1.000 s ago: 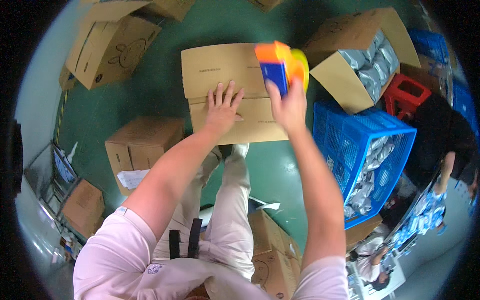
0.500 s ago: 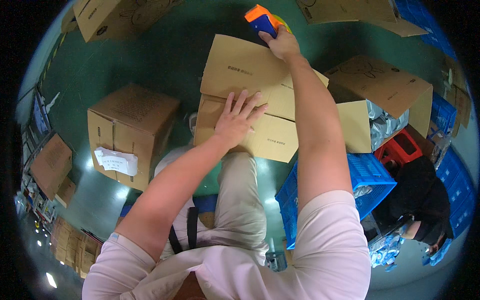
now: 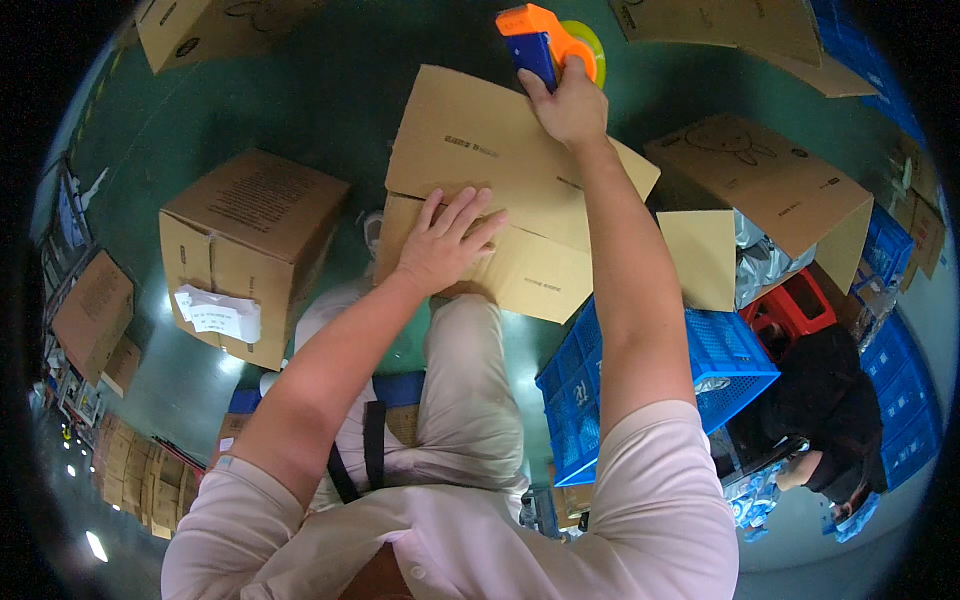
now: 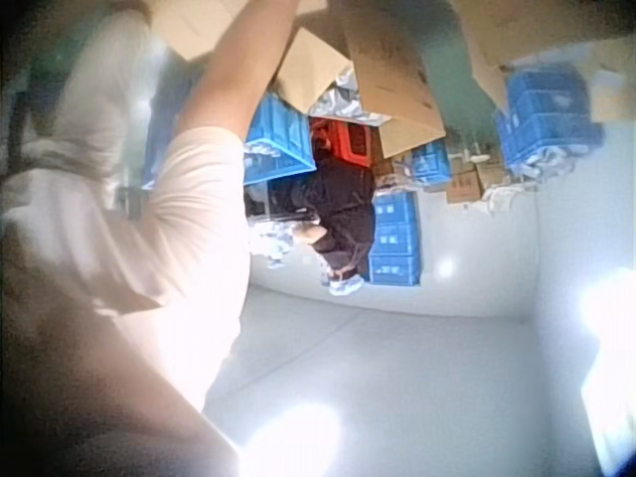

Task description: The person picks up cardboard boxes containing packaged items, folds the top flaps down by hand, and applies adhesive tape across the seams using a tape dispenser. The person handles multiple boxes sequentially, moving them to a stack after sealing each one.

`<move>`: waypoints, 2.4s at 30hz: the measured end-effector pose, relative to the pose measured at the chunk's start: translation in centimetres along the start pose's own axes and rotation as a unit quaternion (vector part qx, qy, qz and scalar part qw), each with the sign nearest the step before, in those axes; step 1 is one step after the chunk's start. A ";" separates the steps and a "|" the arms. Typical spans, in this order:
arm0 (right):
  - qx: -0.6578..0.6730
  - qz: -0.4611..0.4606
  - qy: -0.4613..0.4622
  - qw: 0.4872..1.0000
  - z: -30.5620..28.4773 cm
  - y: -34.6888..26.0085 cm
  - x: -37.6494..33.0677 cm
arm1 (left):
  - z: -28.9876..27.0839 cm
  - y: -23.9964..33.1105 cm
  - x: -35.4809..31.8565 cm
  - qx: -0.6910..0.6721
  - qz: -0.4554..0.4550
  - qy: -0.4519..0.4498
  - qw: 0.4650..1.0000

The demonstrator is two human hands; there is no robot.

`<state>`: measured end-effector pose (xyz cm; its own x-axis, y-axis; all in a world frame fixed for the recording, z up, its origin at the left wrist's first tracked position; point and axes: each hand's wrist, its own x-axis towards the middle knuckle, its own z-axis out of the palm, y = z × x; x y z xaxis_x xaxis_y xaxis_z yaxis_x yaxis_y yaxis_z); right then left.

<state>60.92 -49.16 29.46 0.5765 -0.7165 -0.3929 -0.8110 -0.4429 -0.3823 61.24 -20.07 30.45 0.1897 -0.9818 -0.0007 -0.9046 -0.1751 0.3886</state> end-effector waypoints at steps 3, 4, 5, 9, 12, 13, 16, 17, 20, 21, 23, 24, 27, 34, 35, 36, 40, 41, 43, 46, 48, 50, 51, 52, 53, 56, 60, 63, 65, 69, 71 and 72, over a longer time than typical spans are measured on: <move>0.032 -0.009 0.015 0.999 -0.1 0.4 0.1 | 0.4 -0.3 0.3 -0.004 0.010 -0.002 1.000; 0.098 -0.012 0.057 0.993 0.0 0.9 0.0 | 0.4 -0.2 0.2 -0.006 0.011 -0.003 1.000; 0.163 -0.015 0.099 0.981 -0.1 1.6 -0.3 | 0.5 -0.2 0.2 -0.009 0.012 -0.003 1.000; 0.428 -0.025 0.032 0.903 -6.2 -0.8 -5.6 | 0.4 -0.3 -0.3 -0.020 -0.006 -0.008 1.000; 0.369 -0.019 -0.090 0.925 -9.4 1.7 -12.6 | -0.1 -0.3 0.0 -0.027 -0.002 -0.019 0.999; 0.311 -0.027 -0.143 0.939 -9.7 2.9 -14.9 | -0.3 -0.4 0.0 -0.029 0.000 -0.027 0.999; 0.225 -0.108 -0.221 0.943 -8.0 4.7 -18.6 | -0.3 -0.4 0.1 -0.033 -0.004 -0.034 0.999; 0.199 -0.128 -0.219 0.947 -6.6 5.6 -19.2 | -0.2 -0.6 0.1 -0.034 -0.002 -0.033 0.999; 0.162 -0.220 -0.200 0.941 -5.2 6.9 -19.3 | -0.7 -0.3 0.4 -0.031 -0.007 -0.038 0.999; 0.181 -0.216 -0.197 0.939 -5.0 7.0 -19.0 | -1.1 -0.7 0.2 -0.087 -0.028 -0.051 0.994; 0.156 -0.224 -0.209 0.939 -5.1 7.5 -19.3 | -3.3 -1.4 1.0 -0.210 -0.068 -0.067 0.973; 0.165 -0.214 -0.211 0.939 -5.3 7.7 -19.0 | -4.3 -1.5 1.4 -0.325 -0.125 -0.059 0.936; 0.201 -0.193 -0.202 0.939 -5.1 7.1 -19.2 | -7.1 0.0 0.0 -0.595 -0.264 -0.090 0.754; 0.179 -0.212 -0.220 0.935 -5.1 7.6 -19.2 | -6.9 1.0 -0.8 -0.813 -0.297 -0.191 0.463; 0.185 -0.215 -0.218 0.934 -5.1 7.5 -19.1 | -6.9 0.7 -0.6 -0.826 -0.290 -0.191 0.445; 0.192 -0.218 -0.215 0.932 -5.1 7.5 -19.2 | -6.8 0.5 -0.4 -0.828 -0.302 -0.187 0.434; 0.187 -0.231 -0.226 0.928 -5.4 7.1 -19.2 | -6.1 0.5 0.8 -0.824 -0.307 -0.214 0.425; 0.187 -0.236 -0.234 0.925 -5.5 7.0 -19.1 | -5.9 0.4 1.2 -0.819 -0.297 -0.231 0.433; 0.187 -0.244 -0.248 0.918 -5.6 6.8 -18.9 | -4.9 0.3 1.6 -0.798 -0.262 -0.232 0.491; 0.157 -0.263 -0.269 0.913 -6.1 6.3 -18.3 | -5.1 0.1 2.2 -0.727 -0.243 -0.259 0.588; 0.148 -0.276 -0.269 0.911 -6.1 6.7 -18.3 | -5.8 -0.2 3.0 -0.676 -0.238 -0.275 0.641; 0.154 -0.276 -0.278 0.907 -6.2 6.2 -18.0 | -6.3 -0.4 3.7 -0.631 -0.236 -0.279 0.684; 0.155 -0.265 -0.278 0.910 -6.3 5.8 -18.1 | -6.7 -0.5 3.9 -0.622 -0.230 -0.284 0.692; 0.155 -0.252 -0.277 0.914 -6.5 5.6 -18.2 | -7.0 -0.7 4.0 -0.625 -0.238 -0.277 0.690; 0.149 -0.245 -0.286 0.914 -6.6 5.5 -18.1 | -7.3 -0.8 4.0 -0.627 -0.247 -0.270 0.688; 0.133 -0.232 -0.304 0.914 -6.7 5.0 -17.7 | -7.0 -1.3 3.2 -0.660 -0.271 -0.238 0.659; 0.123 -0.255 -0.311 0.907 -6.0 3.6 -16.7 | -6.8 -3.4 0.2 -0.770 -0.304 -0.147 0.542; 0.109 -0.248 -0.311 0.911 -5.9 2.2 -16.4 | -9.5 -7.8 -1.1 -0.778 -0.285 -0.131 0.544; 0.098 -0.270 -0.306 0.908 -5.4 1.2 -15.9 | -10.2 -10.0 -2.2 -0.797 -0.286 -0.163 0.506; 0.061 -0.267 -0.306 0.912 -5.6 -0.6 -15.8 | -10.0 -11.0 -2.8 -0.846 -0.319 -0.149 0.401; 0.058 -0.253 -0.313 0.913 -5.7 -1.3 -15.9 | -9.3 -10.2 -2.7 -0.801 -0.336 -0.129 0.478; 0.054 -0.239 -0.317 0.916 -5.9 -1.5 -15.9 | -8.6 -9.4 -2.7 -0.733 -0.336 -0.126 0.578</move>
<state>52.38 -40.26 41.20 0.8333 0.0167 -0.5525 -0.4559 -0.5444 -0.7041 72.57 -15.13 34.74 0.0821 -0.7393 -0.6684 0.6712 -0.4548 0.5854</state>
